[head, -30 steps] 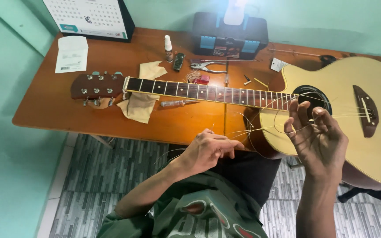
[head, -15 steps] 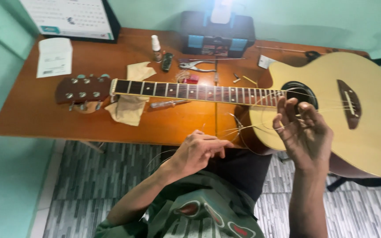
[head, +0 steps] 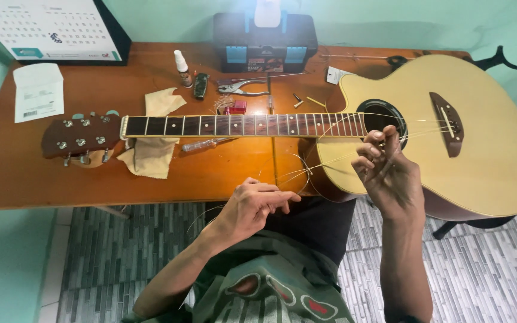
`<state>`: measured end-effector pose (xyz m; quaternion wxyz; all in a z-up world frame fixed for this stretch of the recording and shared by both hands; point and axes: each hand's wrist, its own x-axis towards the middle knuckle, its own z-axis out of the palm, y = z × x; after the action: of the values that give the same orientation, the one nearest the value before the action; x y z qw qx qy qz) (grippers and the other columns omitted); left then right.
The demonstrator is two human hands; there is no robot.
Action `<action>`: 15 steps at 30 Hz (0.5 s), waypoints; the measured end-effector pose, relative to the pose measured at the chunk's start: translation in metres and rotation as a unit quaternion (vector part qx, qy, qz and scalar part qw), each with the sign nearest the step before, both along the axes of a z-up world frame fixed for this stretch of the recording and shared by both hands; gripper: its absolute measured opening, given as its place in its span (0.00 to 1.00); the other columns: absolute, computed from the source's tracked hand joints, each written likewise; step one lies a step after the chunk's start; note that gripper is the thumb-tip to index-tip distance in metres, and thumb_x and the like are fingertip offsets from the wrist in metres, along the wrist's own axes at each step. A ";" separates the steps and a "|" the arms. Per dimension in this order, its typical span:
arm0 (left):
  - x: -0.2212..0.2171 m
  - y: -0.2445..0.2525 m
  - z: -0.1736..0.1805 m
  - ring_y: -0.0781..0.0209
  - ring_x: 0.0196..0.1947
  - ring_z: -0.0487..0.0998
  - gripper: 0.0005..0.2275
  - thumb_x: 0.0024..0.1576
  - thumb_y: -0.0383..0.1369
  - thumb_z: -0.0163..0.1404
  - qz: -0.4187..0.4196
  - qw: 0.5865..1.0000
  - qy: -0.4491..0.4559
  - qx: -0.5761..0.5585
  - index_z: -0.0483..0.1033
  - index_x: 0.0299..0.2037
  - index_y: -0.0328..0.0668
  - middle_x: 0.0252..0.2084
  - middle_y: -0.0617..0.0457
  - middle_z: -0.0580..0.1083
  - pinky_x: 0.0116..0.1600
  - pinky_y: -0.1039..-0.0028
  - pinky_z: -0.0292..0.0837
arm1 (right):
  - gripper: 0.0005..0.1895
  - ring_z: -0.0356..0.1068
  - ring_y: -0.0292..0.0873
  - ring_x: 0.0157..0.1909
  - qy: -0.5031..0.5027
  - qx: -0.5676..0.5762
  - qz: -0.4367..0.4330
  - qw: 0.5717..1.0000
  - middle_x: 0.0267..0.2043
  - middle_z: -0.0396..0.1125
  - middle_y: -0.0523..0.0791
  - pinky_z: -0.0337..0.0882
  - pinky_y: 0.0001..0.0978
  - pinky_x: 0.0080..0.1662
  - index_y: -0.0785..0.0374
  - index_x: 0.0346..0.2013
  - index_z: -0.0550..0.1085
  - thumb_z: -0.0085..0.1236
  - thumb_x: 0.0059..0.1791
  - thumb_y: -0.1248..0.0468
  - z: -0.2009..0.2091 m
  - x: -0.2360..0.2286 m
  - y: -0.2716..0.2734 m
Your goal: The person replaces the strings on an acoustic guitar. They thread a new string through the bridge, pull it taut, and then wind it onto the tuning peg at the headstock. This process is repeated for multiple strings.
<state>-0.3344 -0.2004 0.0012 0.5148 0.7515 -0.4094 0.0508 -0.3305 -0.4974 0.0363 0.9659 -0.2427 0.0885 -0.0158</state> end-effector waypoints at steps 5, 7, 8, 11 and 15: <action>0.004 0.000 -0.003 0.62 0.33 0.81 0.26 0.69 0.45 0.25 0.020 1.000 -0.003 -0.001 0.80 0.52 0.43 0.34 0.63 0.80 0.56 0.68 0.66 | 0.09 0.59 0.34 0.41 0.015 -0.035 0.003 0.999 0.45 0.62 0.37 0.60 0.27 0.40 0.51 0.50 0.75 0.47 0.59 0.59 0.006 -0.004 0.002; 0.006 0.000 0.003 0.56 0.33 0.82 0.14 0.65 0.22 0.44 0.045 0.995 0.044 -0.071 0.81 0.54 0.45 0.32 0.63 0.80 0.64 0.62 0.64 | 0.10 0.64 0.41 0.47 0.042 -0.032 0.001 0.999 0.48 0.66 0.40 0.62 0.34 0.45 0.53 0.50 0.77 0.50 0.58 0.59 0.006 -0.007 0.000; 0.006 0.004 0.011 0.56 0.33 0.82 0.14 0.65 0.22 0.44 0.051 0.995 0.043 -0.069 0.81 0.54 0.45 0.32 0.63 0.80 0.64 0.62 0.64 | 0.10 0.64 0.41 0.47 0.042 -0.030 0.008 0.999 0.48 0.66 0.40 0.62 0.34 0.45 0.53 0.50 0.77 0.50 0.58 0.59 0.019 -0.008 0.010; 0.008 0.012 0.024 0.55 0.41 0.85 0.09 0.66 0.23 0.44 -0.015 0.920 0.269 -0.285 0.77 0.51 0.35 0.42 0.45 0.81 0.58 0.65 0.82 | 0.17 0.69 0.37 0.61 0.154 -0.160 -0.064 0.973 0.56 0.71 0.35 0.65 0.34 0.56 0.43 0.43 0.71 0.46 0.47 0.71 0.039 -0.009 0.025; 0.021 0.018 -0.001 0.46 0.49 0.83 0.12 0.65 0.18 0.40 -0.141 0.727 0.456 -0.494 0.77 0.50 0.38 0.38 0.48 0.80 0.67 0.52 0.70 | 0.07 0.66 0.43 0.70 0.078 -0.128 -0.039 0.988 0.66 0.70 0.42 0.65 0.39 0.56 0.49 0.38 0.75 0.57 0.47 0.65 0.034 -0.007 0.020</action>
<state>-0.3132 -0.1828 0.0005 0.9391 0.2576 -0.1440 -0.1759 -0.3375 -0.4771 0.0706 0.9157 -0.3614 0.1698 -0.0454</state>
